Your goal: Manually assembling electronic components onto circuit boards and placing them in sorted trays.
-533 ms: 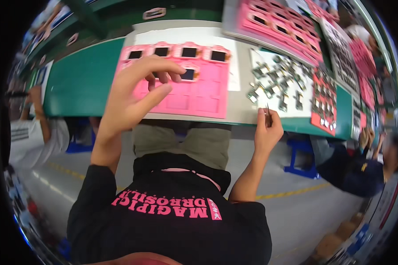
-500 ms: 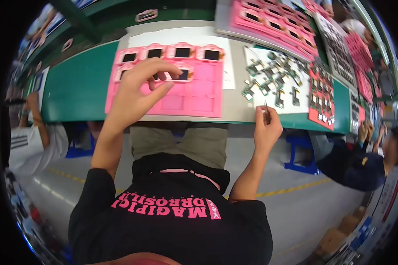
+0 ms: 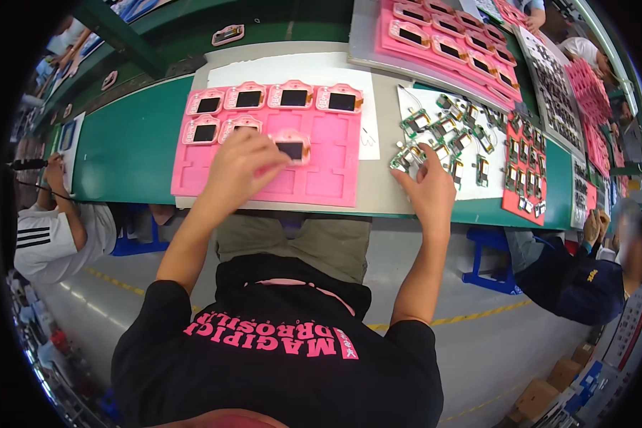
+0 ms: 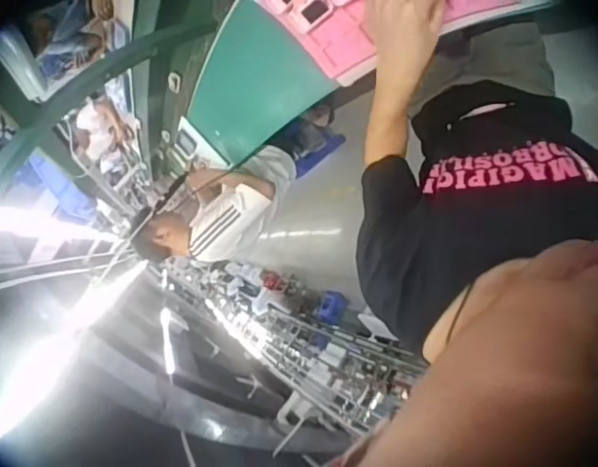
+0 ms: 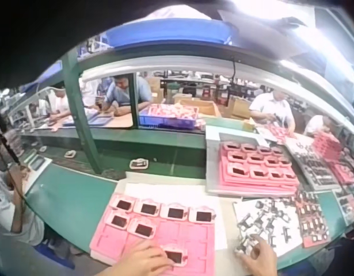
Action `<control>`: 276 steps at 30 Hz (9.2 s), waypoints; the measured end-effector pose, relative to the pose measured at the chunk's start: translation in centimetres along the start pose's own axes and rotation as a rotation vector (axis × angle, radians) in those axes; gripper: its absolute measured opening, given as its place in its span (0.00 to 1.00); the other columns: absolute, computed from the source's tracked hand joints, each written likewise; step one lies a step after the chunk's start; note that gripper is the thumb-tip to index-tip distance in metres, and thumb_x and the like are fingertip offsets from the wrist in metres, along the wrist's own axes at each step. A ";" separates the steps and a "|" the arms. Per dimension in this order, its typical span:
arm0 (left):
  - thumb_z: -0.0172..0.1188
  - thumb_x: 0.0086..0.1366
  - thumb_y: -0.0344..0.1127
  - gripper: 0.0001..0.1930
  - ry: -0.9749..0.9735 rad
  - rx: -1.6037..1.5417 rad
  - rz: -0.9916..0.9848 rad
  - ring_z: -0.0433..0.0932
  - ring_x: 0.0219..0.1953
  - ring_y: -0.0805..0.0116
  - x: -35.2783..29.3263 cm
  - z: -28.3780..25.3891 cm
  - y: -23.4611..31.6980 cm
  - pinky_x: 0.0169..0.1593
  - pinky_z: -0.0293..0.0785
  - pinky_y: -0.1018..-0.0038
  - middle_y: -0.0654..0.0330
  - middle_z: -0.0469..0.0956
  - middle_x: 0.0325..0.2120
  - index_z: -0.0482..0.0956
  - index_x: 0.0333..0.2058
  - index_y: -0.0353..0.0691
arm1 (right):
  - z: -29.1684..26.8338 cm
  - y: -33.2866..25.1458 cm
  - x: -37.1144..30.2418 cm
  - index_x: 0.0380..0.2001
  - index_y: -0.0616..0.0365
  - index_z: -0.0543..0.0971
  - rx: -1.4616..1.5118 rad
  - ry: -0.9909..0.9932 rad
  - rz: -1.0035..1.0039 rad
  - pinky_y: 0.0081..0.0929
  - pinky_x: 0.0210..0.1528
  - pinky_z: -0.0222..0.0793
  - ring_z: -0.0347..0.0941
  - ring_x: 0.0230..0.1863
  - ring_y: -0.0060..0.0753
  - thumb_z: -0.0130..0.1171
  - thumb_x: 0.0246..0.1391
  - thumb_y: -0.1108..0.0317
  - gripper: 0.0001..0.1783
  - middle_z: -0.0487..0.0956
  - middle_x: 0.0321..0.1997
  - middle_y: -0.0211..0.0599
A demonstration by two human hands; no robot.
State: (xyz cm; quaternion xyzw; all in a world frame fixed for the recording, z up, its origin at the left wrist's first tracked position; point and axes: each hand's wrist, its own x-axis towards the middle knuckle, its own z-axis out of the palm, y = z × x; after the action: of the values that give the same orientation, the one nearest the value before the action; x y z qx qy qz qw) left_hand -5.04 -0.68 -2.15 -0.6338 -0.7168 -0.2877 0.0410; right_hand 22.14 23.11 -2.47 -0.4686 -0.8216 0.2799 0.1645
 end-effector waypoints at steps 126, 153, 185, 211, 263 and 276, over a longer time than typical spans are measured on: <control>0.69 0.64 0.31 0.13 -0.153 -0.437 -0.669 0.76 0.28 0.68 2.9 2.6 5.6 0.35 0.73 0.73 0.59 0.84 0.28 0.79 0.46 0.36 | 9.9 -5.0 -11.7 0.47 0.58 0.79 1.257 -0.436 0.184 0.16 0.22 0.51 0.58 0.19 0.15 0.43 0.81 0.62 0.16 0.71 0.19 0.25; 0.67 0.67 0.26 0.15 -0.237 -0.680 -0.669 0.80 0.32 0.77 0.9 1.8 2.8 0.31 0.75 0.82 0.62 0.82 0.35 0.79 0.52 0.37 | 8.7 -8.8 -10.5 0.43 0.57 0.73 1.348 -0.795 0.503 0.18 0.17 0.55 0.61 0.10 0.23 0.41 0.82 0.61 0.15 0.79 0.17 0.38; 0.61 0.72 0.27 0.16 -0.319 -1.046 -0.849 0.71 0.22 0.81 -2.3 -1.1 2.6 0.24 0.65 0.86 0.61 0.83 0.27 0.81 0.57 0.34 | 10.2 -9.4 -12.2 0.40 0.60 0.85 0.843 -0.382 0.099 0.21 0.25 0.54 0.57 0.20 0.18 0.60 0.69 0.76 0.06 0.72 0.20 0.23; 0.61 0.72 0.27 0.14 -0.274 -1.013 -0.796 0.71 0.23 0.82 -2.3 -0.5 2.9 0.25 0.64 0.87 0.62 0.83 0.28 0.83 0.55 0.34 | 10.5 -9.3 -12.3 0.41 0.59 0.86 0.698 -0.329 -0.038 0.22 0.24 0.57 0.60 0.20 0.20 0.61 0.68 0.77 0.05 0.76 0.22 0.24; 0.45 0.82 0.53 0.30 -0.349 -1.004 -0.626 0.74 0.16 0.63 1.1 -1.6 3.4 0.24 0.72 0.69 0.53 0.80 0.24 0.83 0.33 0.31 | 6.9 -10.0 -7.6 0.57 0.66 0.83 0.538 -0.373 -0.313 0.21 0.25 0.54 0.58 0.20 0.21 0.70 0.55 0.77 0.24 0.75 0.21 0.26; 0.63 0.67 0.33 0.22 -0.058 -0.598 -0.704 0.83 0.34 0.70 -3.8 -2.3 0.4 0.37 0.80 0.75 0.59 0.87 0.43 0.84 0.60 0.43 | 8.4 -9.9 -4.2 0.57 0.51 0.88 0.023 -0.209 -0.652 0.28 0.28 0.68 0.73 0.21 0.29 0.75 0.46 0.75 0.30 0.84 0.25 0.30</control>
State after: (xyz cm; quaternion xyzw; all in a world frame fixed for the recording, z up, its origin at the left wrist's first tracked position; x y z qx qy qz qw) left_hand -4.66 -5.08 -1.75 -0.3435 -0.7749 -0.4604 -0.2638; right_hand 13.10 12.95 -3.02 -0.1483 -0.9373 0.2685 0.1656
